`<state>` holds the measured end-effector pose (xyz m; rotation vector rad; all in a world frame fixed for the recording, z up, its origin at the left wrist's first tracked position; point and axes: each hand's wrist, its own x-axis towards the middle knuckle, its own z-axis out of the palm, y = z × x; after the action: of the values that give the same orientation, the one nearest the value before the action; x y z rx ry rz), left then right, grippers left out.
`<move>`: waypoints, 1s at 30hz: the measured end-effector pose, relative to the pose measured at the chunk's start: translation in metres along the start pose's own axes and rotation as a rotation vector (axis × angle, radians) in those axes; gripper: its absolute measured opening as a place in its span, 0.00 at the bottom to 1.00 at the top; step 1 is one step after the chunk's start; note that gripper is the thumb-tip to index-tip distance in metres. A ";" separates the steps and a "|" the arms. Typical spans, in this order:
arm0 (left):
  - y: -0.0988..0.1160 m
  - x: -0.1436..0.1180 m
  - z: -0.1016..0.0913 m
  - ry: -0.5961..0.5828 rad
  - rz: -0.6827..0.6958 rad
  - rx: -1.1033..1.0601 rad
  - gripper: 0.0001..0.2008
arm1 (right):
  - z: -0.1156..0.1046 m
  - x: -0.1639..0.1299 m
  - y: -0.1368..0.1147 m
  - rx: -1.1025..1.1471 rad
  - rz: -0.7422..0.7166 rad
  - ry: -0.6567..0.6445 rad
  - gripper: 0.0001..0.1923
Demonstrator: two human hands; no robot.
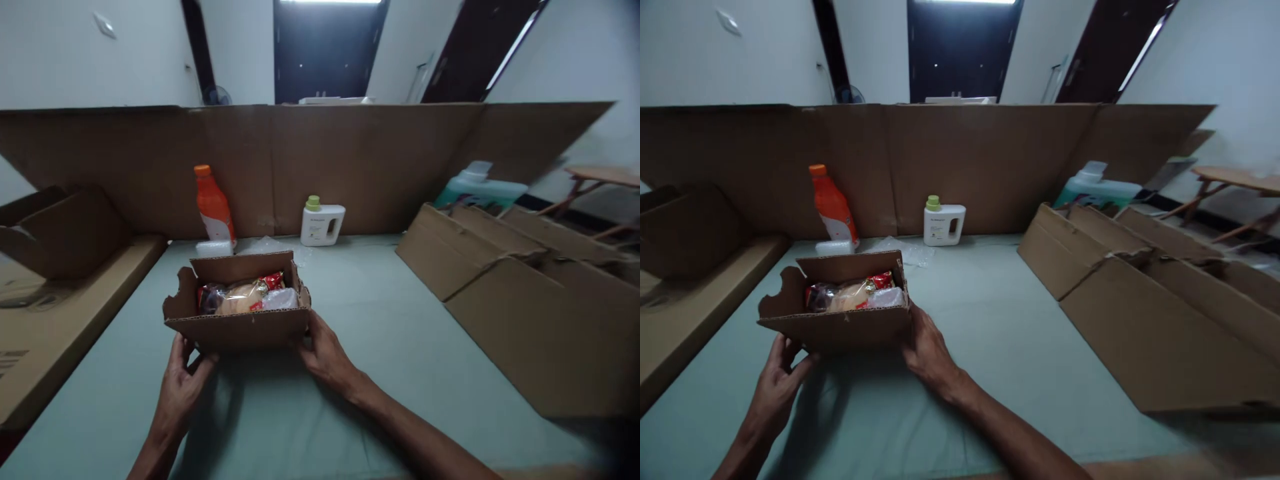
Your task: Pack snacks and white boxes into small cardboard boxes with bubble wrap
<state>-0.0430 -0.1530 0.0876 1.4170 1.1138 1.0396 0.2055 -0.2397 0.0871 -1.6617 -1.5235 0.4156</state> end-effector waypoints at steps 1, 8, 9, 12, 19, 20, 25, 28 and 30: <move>-0.001 0.002 0.009 -0.045 0.003 -0.003 0.37 | -0.006 -0.005 0.006 -0.012 0.042 0.026 0.27; 0.000 0.027 0.129 -0.425 0.049 -0.079 0.40 | -0.083 -0.064 0.062 -0.198 0.307 0.323 0.20; 0.002 0.035 0.155 -0.474 0.067 -0.097 0.40 | -0.095 -0.069 0.072 -0.223 0.335 0.369 0.20; 0.008 0.063 0.241 -0.549 0.122 -0.138 0.45 | -0.126 -0.079 0.103 -0.297 0.393 0.489 0.25; -0.019 0.079 0.359 -0.576 0.111 -0.078 0.60 | -0.146 -0.103 0.159 -0.411 0.390 0.477 0.31; -0.025 0.073 0.364 -0.615 0.118 -0.084 0.59 | -0.146 -0.106 0.165 -0.425 0.379 0.451 0.30; -0.042 0.047 0.388 -0.719 0.231 -0.116 0.66 | -0.149 -0.109 0.187 -0.484 0.343 0.349 0.31; -0.042 0.045 0.408 -0.715 0.291 -0.104 0.68 | -0.149 -0.108 0.192 -0.508 0.343 0.327 0.31; -0.039 0.048 0.420 -0.722 0.312 -0.089 0.67 | -0.149 -0.108 0.191 -0.522 0.343 0.312 0.30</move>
<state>0.3714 -0.1859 0.0018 1.7275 0.3269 0.6702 0.4161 -0.3782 0.0045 -2.2837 -1.1709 -0.0834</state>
